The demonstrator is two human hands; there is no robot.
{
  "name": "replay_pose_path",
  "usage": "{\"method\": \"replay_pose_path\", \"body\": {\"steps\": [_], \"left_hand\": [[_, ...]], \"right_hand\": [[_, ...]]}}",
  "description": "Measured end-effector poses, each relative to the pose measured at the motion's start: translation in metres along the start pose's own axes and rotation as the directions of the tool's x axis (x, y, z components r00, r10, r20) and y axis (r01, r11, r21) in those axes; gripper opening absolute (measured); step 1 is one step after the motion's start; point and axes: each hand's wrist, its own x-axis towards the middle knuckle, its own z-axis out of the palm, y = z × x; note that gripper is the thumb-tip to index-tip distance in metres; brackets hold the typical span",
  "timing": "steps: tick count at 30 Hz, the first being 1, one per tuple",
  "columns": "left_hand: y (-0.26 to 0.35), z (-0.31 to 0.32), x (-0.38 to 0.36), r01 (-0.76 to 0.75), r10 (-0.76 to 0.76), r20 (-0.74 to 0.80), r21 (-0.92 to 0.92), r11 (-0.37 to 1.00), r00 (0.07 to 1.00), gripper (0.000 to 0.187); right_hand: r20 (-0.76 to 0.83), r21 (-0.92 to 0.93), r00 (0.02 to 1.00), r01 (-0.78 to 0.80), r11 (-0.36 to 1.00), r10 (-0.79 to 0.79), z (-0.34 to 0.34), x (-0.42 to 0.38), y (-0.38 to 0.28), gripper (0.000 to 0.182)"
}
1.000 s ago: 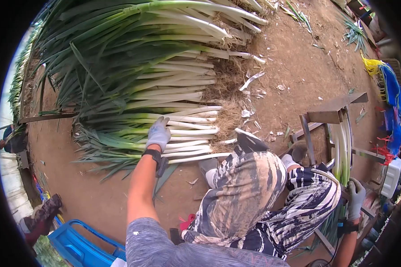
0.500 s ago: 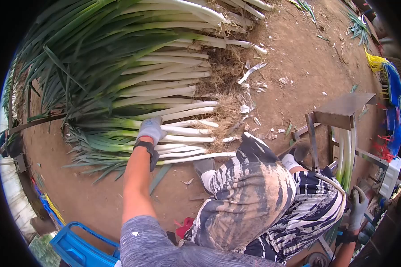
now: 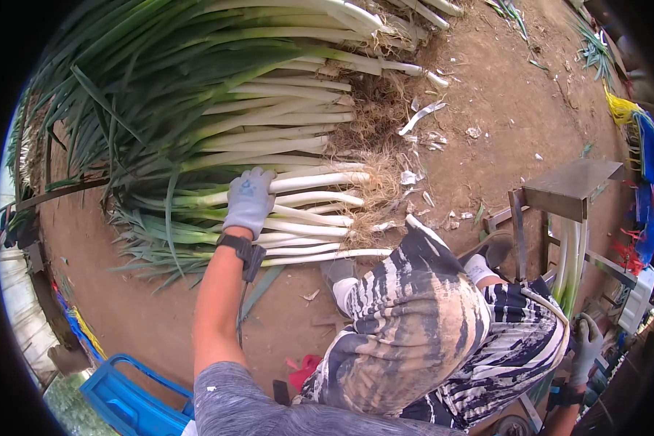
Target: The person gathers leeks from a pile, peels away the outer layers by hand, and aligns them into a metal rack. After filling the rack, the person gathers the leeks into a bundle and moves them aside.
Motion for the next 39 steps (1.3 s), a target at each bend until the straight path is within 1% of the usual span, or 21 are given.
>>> {"method": "replay_pose_path", "body": {"steps": [2, 3, 6, 7, 10, 13, 15, 16, 17, 20, 25, 26, 27, 28, 30, 31, 33, 36, 37, 38, 39], "left_hand": [[-0.005, 0.048, 0.025, -0.018, 0.013, -0.087, -0.061, 0.998, 0.996, 0.038], [0.0, 0.065, 0.029, 0.02, -0.02, 0.002, 0.037, 0.999, 1.0, 0.04], [0.011, 0.098, 0.047, 0.104, -0.117, 0.113, 0.109, 0.989, 0.987, 0.043], [0.017, 0.091, 0.04, 0.008, -0.005, -0.034, 0.091, 0.996, 0.999, 0.042], [0.031, 0.068, 0.034, 0.048, -0.06, 0.191, 0.065, 0.997, 0.98, 0.039], [0.035, 0.058, 0.034, 0.02, -0.041, 0.229, 0.095, 0.995, 0.972, 0.036], [0.035, 0.058, 0.037, 0.02, -0.049, 0.246, 0.12, 0.993, 0.968, 0.036], [0.037, 0.061, 0.038, 0.027, -0.06, 0.247, 0.134, 0.991, 0.967, 0.036], [0.038, 0.062, 0.039, 0.034, -0.07, 0.248, 0.147, 0.989, 0.966, 0.036], [0.039, 0.058, 0.043, 0.049, -0.1, 0.337, 0.157, 0.986, 0.936, 0.037], [0.037, 0.051, 0.041, -0.05, -0.025, 0.383, 0.185, 0.982, 0.924, 0.041], [0.037, 0.049, 0.04, -0.07, -0.007, 0.383, 0.189, 0.98, 0.924, 0.043], [0.043, 0.046, 0.039, -0.03, -0.078, 0.487, 0.211, 0.977, 0.87, 0.045], [0.045, 0.045, 0.041, -0.017, -0.105, 0.545, 0.213, 0.977, 0.832, 0.048], [0.05, 0.051, 0.04, 0.002, -0.147, 0.561, 0.25, 0.968, 0.815, 0.047], [0.051, 0.047, 0.034, -0.037, -0.107, 0.552, 0.242, 0.97, 0.827, 0.047], [0.052, 0.033, 0.023, -0.114, -0.027, 0.529, 0.232, 0.966, 0.848, 0.047], [0.03, 0.039, 0.001, -0.172, 0.112, 0.489, 0.08, 0.982, 0.865, 0.046], [0.034, 0.018, -0.004, -0.078, 0.057, 0.584, 0.01, 0.997, 0.81, 0.045], [0.037, 0.002, -0.014, -0.068, 0.067, 0.577, -0.02, 0.997, 0.814, 0.04], [0.03, 0.005, -0.023, -0.124, 0.122, 0.507, -0.03, 0.992, 0.853, 0.037]], "right_hand": [[0.003, 0.04, 0.998, -0.057, 0.998, 0.057, 0.003, -0.002, -0.005, 0.027], [0.0, -0.008, 0.999, -0.032, 0.999, 0.032, 0.004, -0.003, -0.009, 0.027], [-0.046, -0.011, 0.999, -0.018, 1.0, 0.018, 0.007, -0.006, -0.011, 0.027], [-0.05, 0.029, 0.998, -0.046, 0.999, 0.047, 0.008, -0.007, -0.013, 0.027], [-0.047, 0.022, 0.997, -0.061, 0.998, 0.062, 0.013, -0.011, -0.028, 0.028], [-0.07, -0.019, 0.997, -0.042, 0.999, 0.041, 0.02, -0.014, -0.039, 0.028], [-0.049, -0.058, 0.998, -0.029, 0.998, 0.026, 0.009, -0.009, -0.017, 0.029], [-0.04, -0.078, 0.999, -0.022, 0.997, 0.019, 0.008, -0.008, -0.019, 0.029], [-0.052, -0.046, 0.998, -0.035, 0.998, 0.033, 0.009, -0.009, -0.02, 0.029], [-0.069, 0.017, 0.995, -0.068, 0.998, 0.069, 0.011, -0.013, -0.024, 0.028], [-0.038, 0.067, 0.996, -0.083, 0.994, 0.086, 0.01, -0.008, -0.014, 0.026], [-0.044, 0.049, 0.997, -0.062, 0.997, 0.064, 0.011, -0.008, -0.015, 0.026], [-0.052, 0.032, 0.998, -0.04, 0.999, 0.042, 0.012, -0.008, -0.017, 0.026], [-0.063, 0.017, 0.998, -0.02, 1.0, 0.021, 0.013, -0.007, -0.018, 0.026], [-0.058, 0.044, 0.998, -0.003, 0.999, 0.006, 0.014, -0.005, -0.014, 0.026], [-0.048, 0.053, 0.999, -0.002, 0.999, 0.004, 0.014, -0.006, -0.013, 0.026], [-0.058, 0.093, 0.996, -0.055, 0.994, 0.061, 0.015, -0.006, -0.012, 0.027], [-0.06, 0.138, 0.991, -0.108, 0.985, 0.117, 0.017, -0.01, -0.016, 0.028], [-0.062, 0.152, 0.99, -0.113, 0.982, 0.124, 0.017, -0.011, -0.018, 0.028], [-0.066, 0.169, 0.99, -0.116, 0.979, 0.129, 0.019, -0.011, -0.018, 0.028], [-0.062, 0.124, 0.994, -0.077, 0.989, 0.085, 0.016, -0.01, -0.013, 0.028]]}}
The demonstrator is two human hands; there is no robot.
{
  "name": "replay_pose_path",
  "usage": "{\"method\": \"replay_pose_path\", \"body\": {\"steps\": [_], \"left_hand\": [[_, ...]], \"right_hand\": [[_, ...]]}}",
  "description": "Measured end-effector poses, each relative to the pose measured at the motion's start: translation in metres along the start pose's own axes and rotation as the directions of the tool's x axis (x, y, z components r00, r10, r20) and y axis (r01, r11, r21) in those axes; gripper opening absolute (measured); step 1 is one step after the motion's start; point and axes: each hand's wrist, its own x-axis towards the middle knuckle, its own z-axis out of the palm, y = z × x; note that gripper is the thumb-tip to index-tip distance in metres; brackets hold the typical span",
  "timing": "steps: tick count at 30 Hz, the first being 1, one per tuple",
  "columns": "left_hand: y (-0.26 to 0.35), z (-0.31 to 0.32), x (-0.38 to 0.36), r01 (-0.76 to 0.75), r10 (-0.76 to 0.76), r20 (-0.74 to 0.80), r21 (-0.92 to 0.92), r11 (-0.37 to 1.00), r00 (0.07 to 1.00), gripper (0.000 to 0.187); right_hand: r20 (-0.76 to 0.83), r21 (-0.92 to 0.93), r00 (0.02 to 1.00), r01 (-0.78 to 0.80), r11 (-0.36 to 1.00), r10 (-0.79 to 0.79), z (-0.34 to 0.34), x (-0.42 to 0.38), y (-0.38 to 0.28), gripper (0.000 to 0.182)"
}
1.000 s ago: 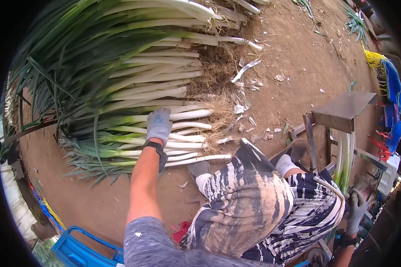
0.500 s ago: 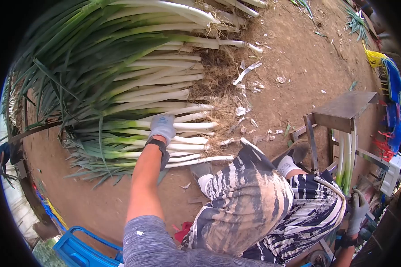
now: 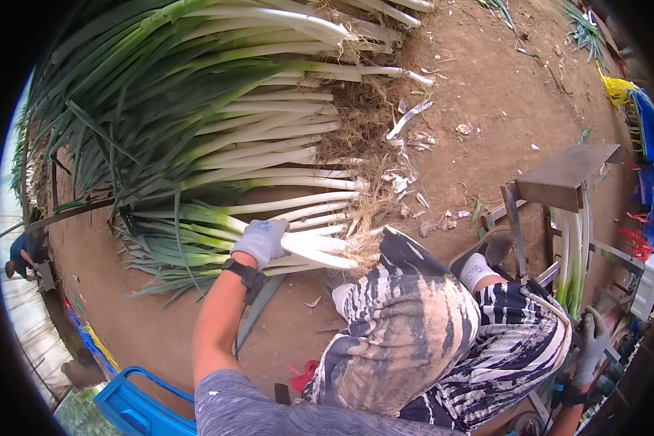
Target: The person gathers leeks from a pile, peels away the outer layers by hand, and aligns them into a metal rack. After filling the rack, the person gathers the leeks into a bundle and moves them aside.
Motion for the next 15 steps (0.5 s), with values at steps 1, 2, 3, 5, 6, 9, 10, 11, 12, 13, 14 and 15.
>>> {"method": "replay_pose_path", "body": {"steps": [1, 2, 3, 5, 6, 9, 10, 11, 12, 13, 14, 15], "left_hand": [[-0.001, 0.002, -0.009, -0.056, 0.057, -0.079, 0.023, 0.998, 0.995, 0.034], [-0.002, 0.003, -0.016, -0.042, 0.046, -0.086, 0.04, 0.998, 0.995, 0.029], [-0.003, 0.004, -0.024, -0.053, 0.054, -0.136, 0.011, 0.999, 0.989, 0.027], [-0.004, 0.004, -0.039, -0.078, 0.065, -0.237, -0.049, 0.996, 0.969, 0.025], [-0.011, 0.012, -0.036, -0.149, 0.136, -0.269, -0.029, 0.988, 0.954, 0.032], [-0.012, 0.013, -0.018, -0.111, 0.105, -0.417, 0.011, 0.994, 0.903, 0.045], [-0.01, 0.007, -0.007, -0.091, 0.081, -0.405, -0.005, 0.996, 0.911, 0.057], [-0.007, 0.001, 0.006, -0.059, 0.056, -0.39, 0.004, 0.998, 0.919, 0.059], [-0.005, -0.001, 0.022, -0.023, 0.031, -0.378, 0.026, 0.999, 0.925, 0.058], [-0.002, 0.0, 0.038, 0.012, 0.006, -0.368, 0.046, 0.999, 0.93, 0.057], [0.002, 0.003, 0.051, 0.042, -0.021, -0.327, 0.059, 0.997, 0.945, 0.055], [0.006, 0.006, 0.062, 0.073, -0.048, -0.285, 0.077, 0.994, 0.957, 0.053]], "right_hand": [[0.02, -0.011, 1.0, 0.002, 1.0, -0.001, -0.003, 0.002, 0.002, 0.028], [0.04, -0.023, 0.999, 0.002, 1.0, -0.001, -0.007, 0.003, 0.003, 0.029], [0.061, -0.034, 0.998, 0.0, 0.999, 0.002, -0.008, 0.003, 0.005, 0.029], [0.027, -0.059, 1.0, 0.014, 0.998, -0.013, -0.006, 0.001, 0.004, 0.03], [0.024, -0.079, 0.999, 0.033, 0.996, -0.031, -0.006, 0.0, 0.003, 0.03], [0.025, -0.101, 0.999, 0.023, 0.995, -0.02, -0.006, 0.002, 0.006, 0.031], [0.026, -0.105, 1.0, 0.009, 0.994, -0.006, -0.009, 0.002, 0.007, 0.031], [0.025, -0.121, 1.0, 0.019, 0.992, -0.017, -0.012, 0.002, 0.01, 0.031], [0.025, -0.132, 0.999, 0.03, 0.991, -0.027, -0.012, 0.003, 0.012, 0.031], [0.024, -0.145, 0.999, 0.043, 0.989, -0.04, -0.011, 0.004, 0.014, 0.031], [0.025, -0.162, 0.998, 0.056, 0.985, -0.052, -0.013, 0.005, 0.013, 0.031], [0.026, -0.176, 0.998, 0.067, 0.982, -0.063, -0.013, 0.004, 0.014, 0.031]]}}
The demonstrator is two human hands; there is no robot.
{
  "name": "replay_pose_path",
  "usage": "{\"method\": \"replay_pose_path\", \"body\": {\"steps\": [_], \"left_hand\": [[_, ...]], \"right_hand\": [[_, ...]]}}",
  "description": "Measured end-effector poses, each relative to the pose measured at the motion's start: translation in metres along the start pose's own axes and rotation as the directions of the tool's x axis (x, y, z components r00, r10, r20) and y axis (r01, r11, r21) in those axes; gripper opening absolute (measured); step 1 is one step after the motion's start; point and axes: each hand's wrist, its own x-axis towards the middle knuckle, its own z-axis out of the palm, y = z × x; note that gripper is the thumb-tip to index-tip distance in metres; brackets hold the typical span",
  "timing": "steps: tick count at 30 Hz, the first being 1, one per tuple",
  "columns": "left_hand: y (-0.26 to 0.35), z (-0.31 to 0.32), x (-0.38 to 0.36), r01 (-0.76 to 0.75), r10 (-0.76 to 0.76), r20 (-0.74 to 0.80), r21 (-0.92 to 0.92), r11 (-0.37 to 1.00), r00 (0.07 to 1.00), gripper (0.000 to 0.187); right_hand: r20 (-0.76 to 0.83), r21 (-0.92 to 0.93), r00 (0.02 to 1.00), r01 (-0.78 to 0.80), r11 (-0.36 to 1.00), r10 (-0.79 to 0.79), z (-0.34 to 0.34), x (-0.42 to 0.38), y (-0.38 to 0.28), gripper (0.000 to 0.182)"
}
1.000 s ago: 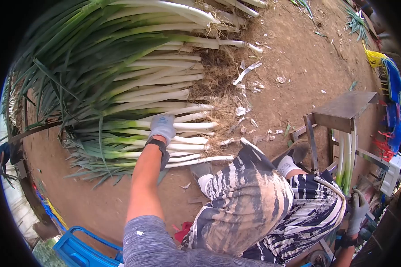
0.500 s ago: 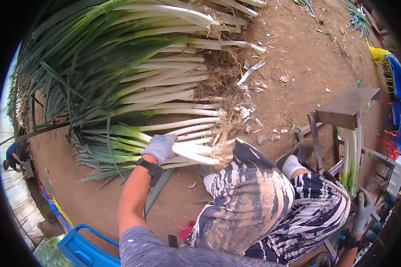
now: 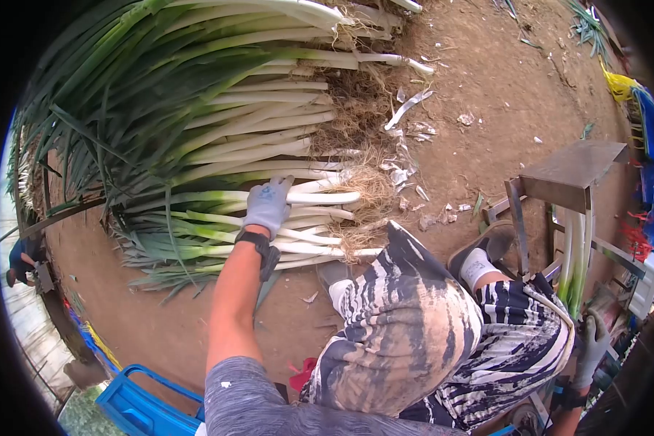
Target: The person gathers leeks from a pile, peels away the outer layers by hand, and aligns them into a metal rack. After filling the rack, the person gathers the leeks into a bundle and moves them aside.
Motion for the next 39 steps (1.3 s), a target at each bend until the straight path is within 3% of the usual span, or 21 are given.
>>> {"method": "replay_pose_path", "body": {"steps": [4, 5, 8, 12, 15, 17, 24, 25, 29, 32, 33, 34, 35, 36, 38, 39], "left_hand": [[0.01, 0.036, 0.033, 0.11, -0.129, 0.122, 0.155, 0.982, 0.984, 0.047], [0.01, 0.035, 0.035, 0.136, -0.152, 0.112, 0.137, 0.981, 0.982, 0.043], [0.007, 0.015, 0.044, 0.116, -0.16, 0.332, 0.15, 0.982, 0.93, 0.042], [0.006, 0.009, 0.032, 0.06, -0.097, 0.303, 0.128, 0.99, 0.948, 0.041], [0.004, 0.016, 0.006, -0.031, 0.025, 0.074, 0.081, 0.996, 0.997, 0.043], [-0.001, 0.025, -0.016, -0.121, 0.123, -0.139, 0.022, 0.992, 0.983, 0.043], [-0.011, -0.037, -0.067, -0.121, 0.054, -0.302, -0.21, 0.97, 0.952, 0.029], [-0.019, -0.048, -0.075, -0.182, 0.071, -0.409, -0.238, 0.954, 0.91, 0.026], [-0.022, -0.131, -0.126, -0.153, -0.032, -0.437, -0.381, 0.912, 0.899, 0.023], [-0.014, -0.187, -0.172, -0.187, -0.133, -0.575, -0.463, 0.867, 0.807, 0.025], [-0.019, -0.197, -0.185, -0.321, -0.135, -0.666, -0.515, 0.795, 0.734, 0.028], [-0.028, -0.202, -0.196, -0.309, -0.249, -0.627, -0.643, 0.701, 0.738, 0.029], [-0.035, -0.209, -0.209, -0.486, -0.374, -0.557, -0.831, 0.271, 0.742, 0.031], [-0.033, -0.225, -0.226, -0.581, -0.445, -0.45, -0.785, -0.216, 0.774, 0.032], [-0.022, -0.28, -0.246, -0.644, -0.347, -0.734, -0.679, 0.352, 0.585, 0.034], [-0.001, -0.3, -0.264, -0.662, -0.35, -0.848, -0.529, 0.53, 0.398, 0.037]], "right_hand": [[-0.011, -0.024, 1.0, -0.01, 1.0, 0.01, 0.001, -0.001, -0.001, 0.031], [-0.02, -0.038, 0.999, 0.047, 0.998, -0.048, 0.003, -0.003, -0.007, 0.031], [-0.018, 0.025, 0.999, -0.037, 0.999, 0.038, 0.005, -0.005, -0.01, 0.031], [-0.021, 0.073, 0.998, -0.053, 0.996, 0.054, 0.008, -0.005, -0.003, 0.032], [-0.029, 0.041, 0.999, -0.024, 0.999, 0.025, 0.009, -0.006, -0.013, 0.031], [-0.035, 0.049, 0.999, -0.025, 0.998, 0.026, 0.011, -0.007, -0.015, 0.032], [-0.025, 0.13, 1.0, -0.015, 0.991, 0.019, 0.012, -0.005, -0.008, 0.029], [-0.037, 0.125, 0.999, 0.003, 0.992, 0.002, 0.014, -0.005, -0.014, 0.028], [-0.09, 0.125, 0.994, 0.066, 0.99, -0.055, 0.021, -0.005, -0.025, 0.028], [-0.113, 0.162, 0.992, 0.067, 0.984, -0.049, 0.025, -0.001, -0.018, 0.029], [-0.12, 0.142, 0.99, 0.095, 0.985, -0.078, 0.028, 0.002, -0.016, 0.028], [-0.128, 0.122, 0.986, 0.124, 0.985, -0.108, 0.028, 0.002, -0.023, 0.027], [-0.124, 0.098, 0.983, 0.149, 0.984, -0.136, 0.025, 0.0, -0.033, 0.027], [-0.14, 0.065, 0.977, 0.169, 0.984, -0.158, 0.023, 0.0, -0.036, 0.026], [-0.175, 0.003, 0.963, 0.208, 0.978, -0.204, 0.028, 0.001, -0.041, 0.026], [-0.071, 0.068, 0.993, 0.098, 0.993, -0.093, 0.025, 0.006, -0.038, 0.036]]}}
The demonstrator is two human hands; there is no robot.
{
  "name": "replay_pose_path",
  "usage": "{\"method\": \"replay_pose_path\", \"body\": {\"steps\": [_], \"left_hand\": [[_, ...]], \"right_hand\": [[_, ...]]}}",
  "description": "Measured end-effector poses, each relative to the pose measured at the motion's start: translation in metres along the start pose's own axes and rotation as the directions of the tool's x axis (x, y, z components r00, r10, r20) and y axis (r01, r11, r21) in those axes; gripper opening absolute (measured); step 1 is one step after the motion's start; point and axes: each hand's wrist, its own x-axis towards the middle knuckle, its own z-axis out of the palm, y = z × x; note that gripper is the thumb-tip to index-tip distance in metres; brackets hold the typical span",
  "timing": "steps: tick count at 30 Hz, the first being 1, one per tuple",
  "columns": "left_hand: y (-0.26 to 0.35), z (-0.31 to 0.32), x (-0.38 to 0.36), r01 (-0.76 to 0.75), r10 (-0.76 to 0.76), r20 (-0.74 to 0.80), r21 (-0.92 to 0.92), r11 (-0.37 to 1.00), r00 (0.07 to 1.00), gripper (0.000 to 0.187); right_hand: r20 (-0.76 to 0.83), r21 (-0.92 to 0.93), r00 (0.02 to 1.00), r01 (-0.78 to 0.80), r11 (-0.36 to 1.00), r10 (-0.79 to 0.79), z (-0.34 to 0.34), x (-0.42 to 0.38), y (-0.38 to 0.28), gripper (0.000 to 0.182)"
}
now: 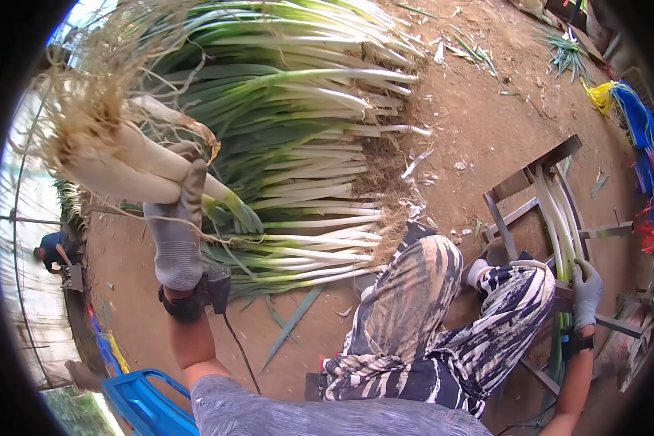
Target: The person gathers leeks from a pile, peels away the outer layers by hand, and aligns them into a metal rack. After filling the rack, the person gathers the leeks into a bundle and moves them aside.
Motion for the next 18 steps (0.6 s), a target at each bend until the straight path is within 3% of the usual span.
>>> {"method": "replay_pose_path", "body": {"steps": [3, 4, 6, 7, 9, 10, 12, 13, 14, 15, 17, 18], "left_hand": [[0.065, -0.019, 0.015, -0.032, 0.029, -0.263, -0.005, 0.999, 0.964, 0.037], [0.07, -0.033, 0.022, -0.132, 0.088, -0.312, -0.121, 0.984, 0.946, 0.039], [0.111, -0.041, 0.026, -0.181, 0.087, -0.377, -0.222, 0.958, 0.922, 0.042], [0.132, -0.046, 0.026, -0.206, 0.082, -0.404, -0.272, 0.94, 0.911, 0.044], [0.159, -0.055, 0.027, -0.287, 0.114, -0.436, -0.354, 0.89, 0.893, 0.047], [0.168, -0.057, 0.027, -0.341, 0.151, -0.443, -0.387, 0.857, 0.883, 0.048], [0.191, -0.055, 0.024, -0.423, 0.209, -0.475, -0.404, 0.811, 0.855, 0.051], [0.203, -0.055, 0.022, -0.454, 0.258, -0.42, -0.48, 0.751, 0.87, 0.047], [0.213, -0.056, 0.019, -0.478, 0.295, -0.398, -0.512, 0.714, 0.868, 0.045], [0.221, -0.058, 0.016, -0.494, 0.33, -0.375, -0.547, 0.676, 0.866, 0.043], [0.231, -0.067, 0.012, -0.426, 0.546, -0.127, -0.775, 0.467, 0.828, 0.036], [0.232, -0.071, 0.01, -0.577, 0.588, -0.207, -0.597, 0.558, 0.782, 0.033]], "right_hand": [[-0.024, -0.145, 0.98, 0.194, 0.97, -0.2, -0.006, -0.004, -0.015, 0.042], [-0.018, -0.09, 0.971, 0.237, 0.967, -0.24, -0.006, -0.005, -0.029, 0.052], [-0.041, -0.087, 0.909, 0.41, 0.908, -0.415, -0.011, -0.027, -0.092, 0.061], [-0.034, 0.067, 0.876, 0.482, 0.874, -0.481, -0.01, -0.036, -0.128, 0.066], [-0.04, 0.185, 0.748, 0.657, 0.731, -0.662, -0.012, -0.063, -0.202, 0.071], [-0.118, 0.113, 0.608, 0.794, 0.598, -0.785, -0.003, -0.07, -0.227, 0.07], [-0.004, 0.254, 0.441, 0.869, 0.425, -0.898, -0.01, -0.097, -0.294, 0.087], [-0.026, 0.297, 0.339, 0.901, 0.316, -0.941, -0.006, -0.106, -0.323, 0.096], [-0.13, 0.256, 0.148, 0.96, 0.111, -0.98, -0.001, -0.111, -0.347, 0.103], [-0.18, 0.225, 0.105, 0.972, 0.063, -0.978, 0.023, -0.105, -0.365, 0.106], [-0.224, 0.339, 0.068, 0.941, -0.012, -0.972, -0.007, -0.131, -0.406, 0.109], [-0.222, 0.435, 0.037, 0.898, -0.065, -0.974, -0.01, -0.128, -0.42, 0.11]]}}
